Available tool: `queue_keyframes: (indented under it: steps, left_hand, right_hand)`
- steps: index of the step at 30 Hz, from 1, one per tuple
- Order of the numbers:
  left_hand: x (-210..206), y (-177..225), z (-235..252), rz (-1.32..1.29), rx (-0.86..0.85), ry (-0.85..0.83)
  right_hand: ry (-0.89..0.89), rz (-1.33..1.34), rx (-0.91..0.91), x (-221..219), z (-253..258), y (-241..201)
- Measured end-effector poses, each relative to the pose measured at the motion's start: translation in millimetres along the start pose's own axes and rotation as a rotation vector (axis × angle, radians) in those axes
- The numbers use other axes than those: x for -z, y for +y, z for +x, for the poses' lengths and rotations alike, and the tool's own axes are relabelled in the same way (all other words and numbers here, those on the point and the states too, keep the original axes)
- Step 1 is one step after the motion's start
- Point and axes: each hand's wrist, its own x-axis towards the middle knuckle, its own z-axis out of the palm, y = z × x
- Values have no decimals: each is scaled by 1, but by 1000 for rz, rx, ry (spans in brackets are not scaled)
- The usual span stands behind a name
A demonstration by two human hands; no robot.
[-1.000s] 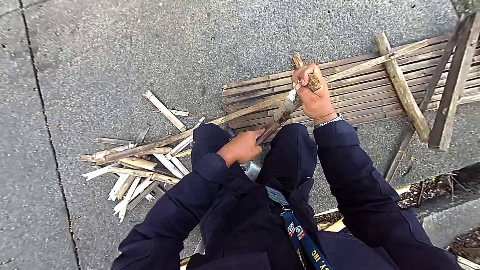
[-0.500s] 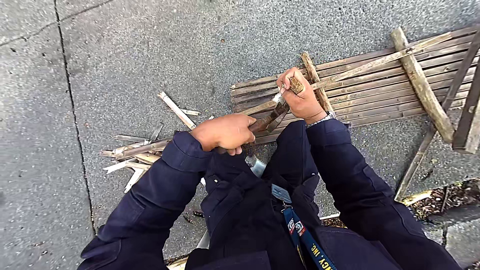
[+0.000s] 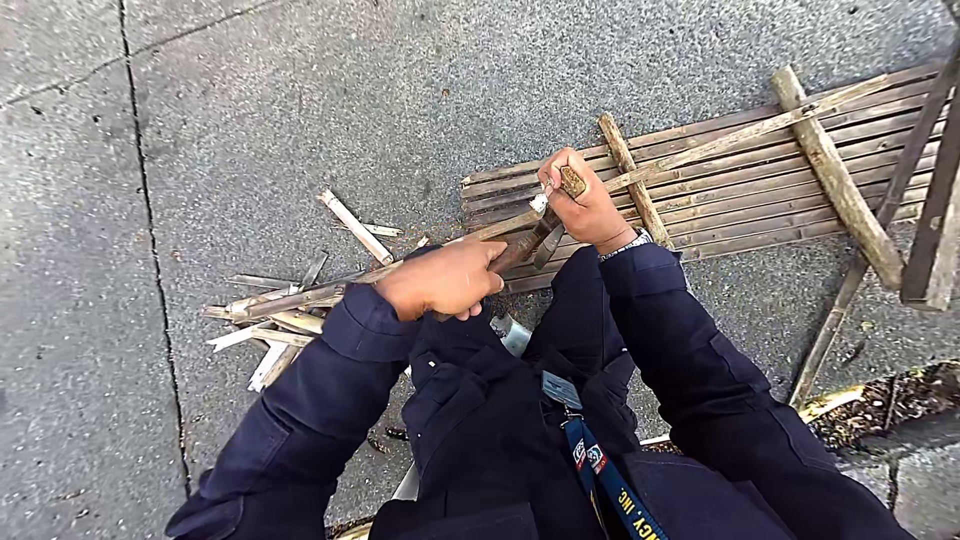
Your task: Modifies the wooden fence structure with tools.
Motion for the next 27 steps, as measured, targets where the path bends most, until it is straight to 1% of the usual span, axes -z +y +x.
queue_keyframes:
  steps: [2, 6, 8, 11, 14, 16, 19, 22, 24, 27]
  left_hand:
    - [-14, -13, 6, -59, -55, 35]
    - [-45, -38, 35, -155, -160, 140]
    - [-54, -41, 46, -182, -181, 156]
    - [-54, -35, 48, -180, -169, 157]
    - [-38, -14, 33, -106, -101, 138]
    - [-31, -8, 25, -43, -75, 145]
    - [-36, -20, 32, -1, -123, 164]
    - [-57, -37, 50, -78, -182, 192]
    - [-68, -40, 58, -106, -212, 221]
    - [-69, -34, 62, -90, -223, 236]
  right_hand:
    - [18, 43, 8, 2, 1, 3]
    - [67, 52, -5, 11, 3, 5]
    - [85, 41, -6, 18, 3, 6]
    - [94, 42, -1, 24, 3, 5]
    - [85, 39, 10, 24, 2, 5]
    - [79, 35, 16, 22, 1, 5]
    - [88, 27, 36, 20, 2, 7]
    - [105, 29, 39, 23, 3, 10]
    - [112, 17, 20, 28, 3, 9]
    - [118, 39, 8, 34, 4, 10]
